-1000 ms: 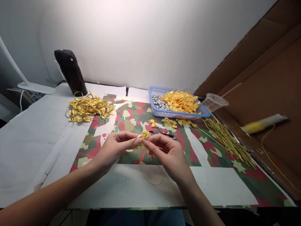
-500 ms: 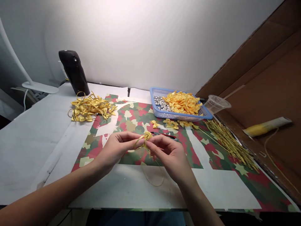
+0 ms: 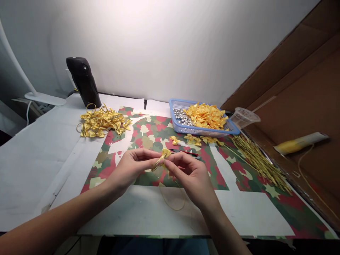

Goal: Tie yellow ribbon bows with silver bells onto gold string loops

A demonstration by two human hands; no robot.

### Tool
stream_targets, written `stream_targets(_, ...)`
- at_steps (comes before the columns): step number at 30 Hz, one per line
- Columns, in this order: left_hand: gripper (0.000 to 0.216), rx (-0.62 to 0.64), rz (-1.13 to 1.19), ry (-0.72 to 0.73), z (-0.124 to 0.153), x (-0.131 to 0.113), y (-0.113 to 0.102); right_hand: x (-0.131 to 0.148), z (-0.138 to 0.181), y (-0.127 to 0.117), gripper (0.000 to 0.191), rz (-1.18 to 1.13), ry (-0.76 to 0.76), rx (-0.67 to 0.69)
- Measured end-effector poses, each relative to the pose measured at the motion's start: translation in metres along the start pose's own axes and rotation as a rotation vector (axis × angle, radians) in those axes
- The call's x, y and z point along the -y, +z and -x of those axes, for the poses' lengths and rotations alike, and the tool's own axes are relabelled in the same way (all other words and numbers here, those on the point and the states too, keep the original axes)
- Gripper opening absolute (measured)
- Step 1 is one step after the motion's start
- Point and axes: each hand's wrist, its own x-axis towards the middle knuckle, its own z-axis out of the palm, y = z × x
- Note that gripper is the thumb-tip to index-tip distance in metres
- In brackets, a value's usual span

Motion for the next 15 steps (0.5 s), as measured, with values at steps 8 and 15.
stream_targets(8,0.015,-0.014,-0.005,-0.014,0.0016,-0.002,0.0023,-0.0012,-0.0009,0.0011,0.021,-0.014,-0.005,-0.011)
stream_targets(15,0.015,-0.015,-0.021,-0.009,0.0011,-0.0036,0.003,0.0002,-0.0009,0.0011,0.022,0.013,-0.022,-0.024)
